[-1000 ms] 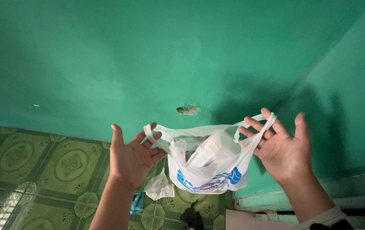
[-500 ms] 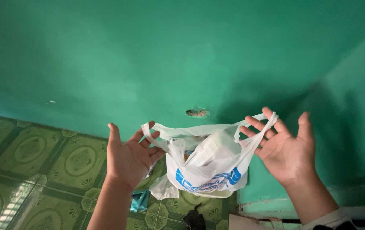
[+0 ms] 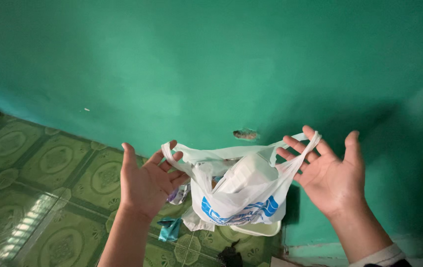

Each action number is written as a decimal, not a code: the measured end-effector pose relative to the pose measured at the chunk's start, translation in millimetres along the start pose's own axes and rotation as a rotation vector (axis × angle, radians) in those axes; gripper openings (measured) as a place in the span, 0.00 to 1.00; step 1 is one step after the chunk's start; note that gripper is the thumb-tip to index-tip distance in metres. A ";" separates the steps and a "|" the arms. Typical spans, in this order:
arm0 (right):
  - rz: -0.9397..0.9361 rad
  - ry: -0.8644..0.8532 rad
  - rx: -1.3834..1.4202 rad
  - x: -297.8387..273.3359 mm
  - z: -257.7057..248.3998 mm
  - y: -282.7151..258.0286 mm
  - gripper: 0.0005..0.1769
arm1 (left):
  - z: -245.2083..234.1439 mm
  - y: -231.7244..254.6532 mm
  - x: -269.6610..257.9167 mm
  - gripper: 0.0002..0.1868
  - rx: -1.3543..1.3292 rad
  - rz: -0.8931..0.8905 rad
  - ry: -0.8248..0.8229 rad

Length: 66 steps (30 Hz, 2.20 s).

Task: The person packs various items into a white plastic bag. They place a white tissue, a blue snack packet, a purple snack packet, and a dark crumpled object into the bag one by one.

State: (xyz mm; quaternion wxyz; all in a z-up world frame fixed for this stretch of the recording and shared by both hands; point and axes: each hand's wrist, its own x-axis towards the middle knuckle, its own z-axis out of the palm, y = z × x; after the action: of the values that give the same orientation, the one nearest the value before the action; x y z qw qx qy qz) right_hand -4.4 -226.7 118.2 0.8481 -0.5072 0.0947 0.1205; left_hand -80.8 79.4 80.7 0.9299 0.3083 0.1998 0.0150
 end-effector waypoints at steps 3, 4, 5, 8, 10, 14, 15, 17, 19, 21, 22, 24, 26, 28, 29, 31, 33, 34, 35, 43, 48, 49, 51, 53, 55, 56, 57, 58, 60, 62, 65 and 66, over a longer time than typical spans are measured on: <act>0.011 -0.020 -0.007 -4.2 10.0 2.3 0.57 | -6.5 5.8 -9.7 0.56 -0.013 0.028 0.024; 0.011 -0.022 -0.013 -4.6 13.3 3.1 0.57 | -9.4 8.3 -11.0 0.56 -0.014 0.034 0.014; 0.016 -0.023 -0.018 -3.2 16.2 3.7 0.57 | -12.5 11.3 -11.2 0.56 -0.015 0.038 0.008; 0.027 -0.047 -0.018 -5.1 25.6 8.1 0.57 | -25.6 19.6 -15.5 0.56 -0.025 0.053 -0.015; 0.042 -0.062 -0.014 -1.3 31.9 9.7 0.57 | -31.2 24.3 -15.0 0.56 -0.022 0.066 -0.028; 0.055 -0.094 -0.026 -7.2 44.2 17.7 0.57 | -43.3 31.0 -26.1 0.56 -0.018 0.101 -0.024; 0.057 -0.104 -0.032 -8.7 48.4 19.9 0.56 | -46.2 34.0 -28.9 0.56 -0.023 0.107 -0.009; 0.064 -0.107 -0.038 -8.8 55.3 23.7 0.56 | -50.6 38.5 -32.4 0.56 -0.011 0.122 -0.012; 0.070 -0.125 -0.045 -8.4 61.1 27.8 0.56 | -55.1 42.8 -35.5 0.56 -0.009 0.134 -0.011; 0.076 -0.156 -0.053 -11.6 67.7 33.6 0.56 | -61.3 47.2 -42.7 0.56 -0.018 0.143 -0.006; 0.081 -0.164 -0.058 -12.9 70.9 36.0 0.56 | -64.2 48.6 -46.7 0.56 -0.023 0.149 0.005; 0.089 -0.178 -0.061 -10.7 76.9 40.9 0.56 | -68.3 51.5 -49.7 0.56 -0.028 0.159 0.028; 0.099 -0.192 -0.066 -11.6 85.7 44.7 0.56 | -74.1 56.5 -54.9 0.56 -0.036 0.173 0.032; 0.105 -0.196 -0.068 -11.9 92.0 49.0 0.56 | -79.9 60.1 -58.5 0.56 -0.040 0.188 0.032; 0.106 -0.192 -0.071 -13.1 95.5 51.6 0.56 | -83.2 62.4 -59.9 0.56 -0.043 0.195 0.031; 0.114 -0.198 -0.074 -15.3 102.6 56.2 0.56 | -90.1 66.9 -63.8 0.55 -0.052 0.209 0.019; 0.125 -0.217 -0.073 -15.2 107.6 60.2 0.55 | -96.3 70.0 -67.3 0.55 -0.064 0.224 -0.004; 0.127 -0.226 -0.074 -14.7 109.8 62.7 0.55 | -99.0 71.1 -69.0 0.55 -0.065 0.225 0.007; 0.126 -0.233 -0.076 -15.5 112.9 64.4 0.55 | -101.2 73.4 -71.4 0.54 -0.067 0.225 0.015; 0.144 -0.255 -0.082 -26.6 134.4 86.0 0.53 | -125.1 87.1 -87.3 0.54 -0.099 0.233 0.061; 0.150 -0.269 -0.084 -39.8 151.2 99.9 0.53 | -141.8 97.3 -102.6 0.53 -0.112 0.243 0.066; 0.155 -0.267 -0.085 -41.5 154.0 102.6 0.53 | -144.6 99.0 -105.4 0.53 -0.110 0.244 0.076; 0.163 -0.263 -0.086 -46.4 160.2 107.6 0.53 | -150.5 103.4 -112.6 0.53 -0.105 0.245 0.093; 0.166 -0.249 -0.102 -54.2 166.7 114.3 0.53 | -156.1 106.3 -120.7 0.53 -0.071 0.259 0.119; 0.172 -0.254 -0.107 -60.3 172.1 119.5 0.53 | -161.7 109.9 -127.1 0.54 -0.058 0.262 0.125; 0.176 -0.266 -0.104 -63.0 174.3 121.6 0.53 | -164.6 112.2 -129.8 0.53 -0.061 0.260 0.118; 0.180 -0.277 -0.101 -65.4 176.9 124.1 0.53 | -167.8 114.8 -132.3 0.53 -0.065 0.257 0.111; 0.180 -0.278 -0.101 -67.8 179.6 127.1 0.53 | -171.1 117.0 -135.1 0.53 -0.075 0.257 0.108; 0.179 -0.278 -0.103 -72.9 182.7 132.8 0.54 | -177.9 118.9 -141.0 0.53 -0.098 0.255 0.101; 0.183 -0.283 -0.116 -76.1 186.7 138.0 0.54 | -185.3 121.9 -145.4 0.53 -0.103 0.249 0.112; 0.188 -0.289 -0.121 -84.6 193.8 146.3 0.55 | -196.9 126.3 -155.3 0.53 -0.117 0.247 0.119; 0.191 -0.289 -0.121 -86.4 195.4 149.2 0.55 | -200.6 126.7 -157.3 0.52 -0.124 0.246 0.122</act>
State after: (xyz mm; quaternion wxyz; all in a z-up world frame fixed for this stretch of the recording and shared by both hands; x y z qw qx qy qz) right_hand -124.0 4.6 109.1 0.8055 -0.5234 0.0122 0.2778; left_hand -289.8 272.0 64.7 0.9244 0.2712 0.2150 0.1600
